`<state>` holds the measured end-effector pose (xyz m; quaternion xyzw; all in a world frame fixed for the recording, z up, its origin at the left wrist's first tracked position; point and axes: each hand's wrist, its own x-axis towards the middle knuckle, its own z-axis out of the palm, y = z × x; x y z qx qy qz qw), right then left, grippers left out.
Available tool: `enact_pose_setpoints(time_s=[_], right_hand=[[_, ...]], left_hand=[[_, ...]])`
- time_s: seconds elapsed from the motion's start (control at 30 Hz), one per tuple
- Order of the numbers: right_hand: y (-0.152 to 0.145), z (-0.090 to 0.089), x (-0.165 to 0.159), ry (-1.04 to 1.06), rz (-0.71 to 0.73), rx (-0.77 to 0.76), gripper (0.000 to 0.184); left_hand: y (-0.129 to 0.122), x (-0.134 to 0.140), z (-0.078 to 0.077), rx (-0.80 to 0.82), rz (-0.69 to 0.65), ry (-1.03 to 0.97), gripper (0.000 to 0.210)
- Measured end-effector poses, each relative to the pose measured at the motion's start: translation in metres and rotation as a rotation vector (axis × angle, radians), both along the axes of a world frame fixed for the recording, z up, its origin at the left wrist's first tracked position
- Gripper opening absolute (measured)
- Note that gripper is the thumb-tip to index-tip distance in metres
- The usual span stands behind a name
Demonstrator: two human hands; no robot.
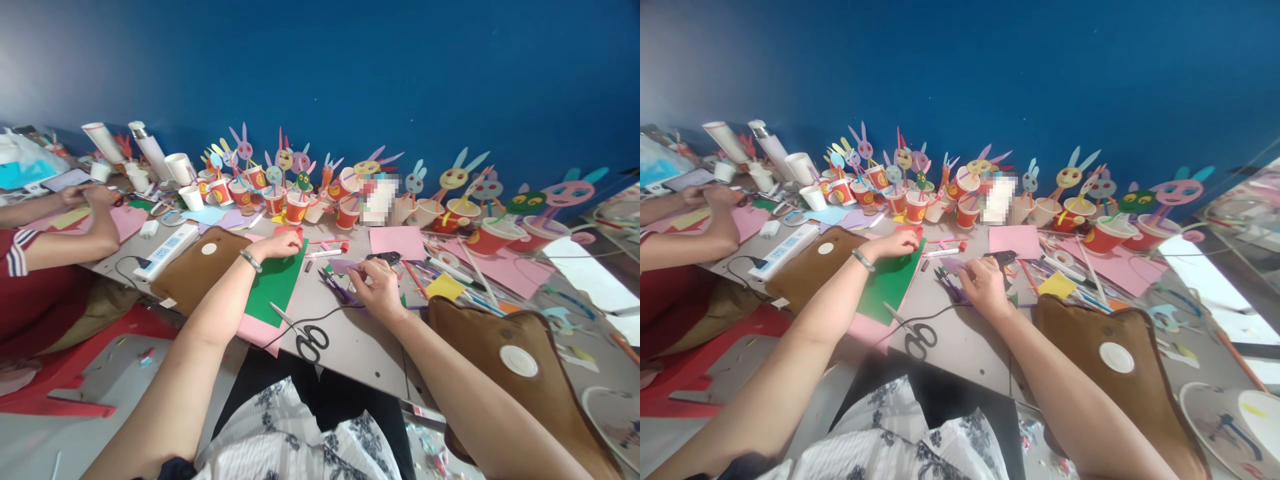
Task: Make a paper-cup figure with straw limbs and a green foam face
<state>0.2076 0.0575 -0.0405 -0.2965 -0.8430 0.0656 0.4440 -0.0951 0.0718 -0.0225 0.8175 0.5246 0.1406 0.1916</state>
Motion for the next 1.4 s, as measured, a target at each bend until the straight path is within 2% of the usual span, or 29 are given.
enact_pose_setpoints(time_s=[0.1,0.27,0.4,0.6,0.8,0.93,1.07,1.17,1.3,1.4], right_hand=[[-0.001,0.001,0.000,0.002,0.003,0.000,0.025],[-0.003,0.003,-0.001,0.014,0.007,0.003,0.026],[-0.003,0.003,-0.001,0.014,0.020,0.005,0.025],[-0.002,0.001,-0.002,0.000,0.007,-0.021,0.027],[-0.001,0.000,-0.002,-0.001,0.009,-0.048,0.026],[-0.002,0.001,-0.002,-0.010,0.006,-0.066,0.026],[-0.003,0.001,-0.002,-0.022,0.016,-0.075,0.027],[-0.004,0.001,-0.002,-0.032,0.007,-0.067,0.027],[-0.005,0.002,-0.002,-0.033,0.015,-0.040,0.028],[-0.004,0.002,-0.003,-0.031,0.039,-0.029,0.027]], left_hand=[[-0.002,0.001,0.002,-0.061,-0.007,-0.004,0.025],[-0.005,-0.004,0.009,-0.262,0.043,-0.090,0.035],[-0.009,-0.005,0.014,-0.310,0.111,-0.044,0.031],[-0.014,0.001,0.019,-0.232,0.201,0.128,0.035],[-0.014,0.005,0.014,-0.145,0.282,0.166,0.022],[-0.018,0.010,0.014,-0.057,0.347,0.232,0.031],[-0.022,0.011,0.020,-0.048,0.364,0.277,0.032],[-0.025,0.004,0.024,-0.064,0.326,0.238,0.029],[-0.037,-0.021,0.027,-0.037,0.247,0.169,0.033],[-0.054,-0.045,0.024,-0.025,0.349,0.269,0.040]])
